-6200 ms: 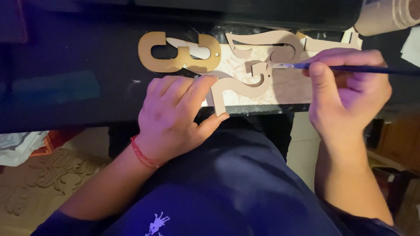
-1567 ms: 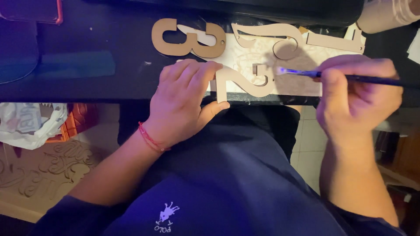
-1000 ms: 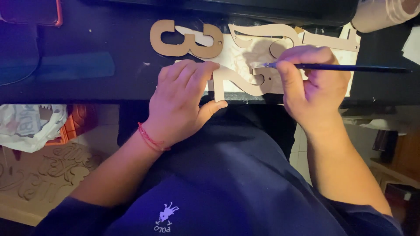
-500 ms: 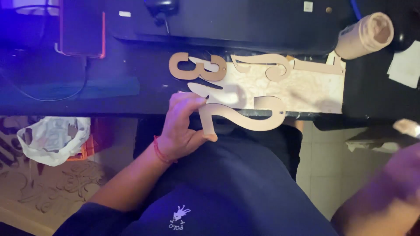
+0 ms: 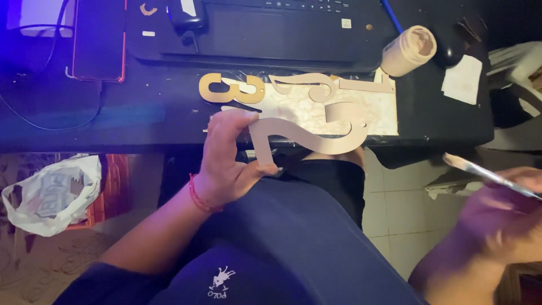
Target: Applying paint or glue to wooden number and decorative cutouts using a paintbrush at a desk.
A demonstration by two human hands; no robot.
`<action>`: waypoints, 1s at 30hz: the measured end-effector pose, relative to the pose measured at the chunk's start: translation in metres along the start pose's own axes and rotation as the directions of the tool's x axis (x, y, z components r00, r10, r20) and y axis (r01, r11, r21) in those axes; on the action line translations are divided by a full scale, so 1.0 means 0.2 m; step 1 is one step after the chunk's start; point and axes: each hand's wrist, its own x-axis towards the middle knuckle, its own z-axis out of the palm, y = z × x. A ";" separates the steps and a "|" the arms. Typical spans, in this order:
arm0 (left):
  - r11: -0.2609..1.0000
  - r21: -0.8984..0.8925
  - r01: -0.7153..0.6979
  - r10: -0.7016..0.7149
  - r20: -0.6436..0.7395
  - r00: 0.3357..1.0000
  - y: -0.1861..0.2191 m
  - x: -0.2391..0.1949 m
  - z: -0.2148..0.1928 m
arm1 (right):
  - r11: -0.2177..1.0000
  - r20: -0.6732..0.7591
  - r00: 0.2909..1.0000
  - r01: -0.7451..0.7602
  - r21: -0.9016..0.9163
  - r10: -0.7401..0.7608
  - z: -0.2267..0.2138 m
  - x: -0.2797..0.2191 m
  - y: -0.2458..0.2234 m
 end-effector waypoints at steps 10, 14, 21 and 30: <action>0.997 0.065 0.032 -0.032 -0.009 0.999 0.09 0.04 -0.03 | 0.104 0.502 0.655 -0.660 0.744 0.565 -0.07 0.09 -0.07; 0.996 0.086 -0.007 0.009 -0.024 1.000 0.09 0.06 -0.03 | 0.107 0.505 0.675 -0.649 0.754 0.538 -0.07 0.12 -0.09; 0.997 0.071 -0.004 0.005 -0.020 1.000 0.10 0.08 -0.03 | -0.052 0.598 0.515 -0.729 0.682 0.614 -0.10 0.19 -0.13; 0.996 0.084 -0.022 0.022 0.004 1.000 0.08 0.05 -0.02 | -0.232 0.470 0.794 -0.409 0.882 0.385 0.13 0.68 -0.36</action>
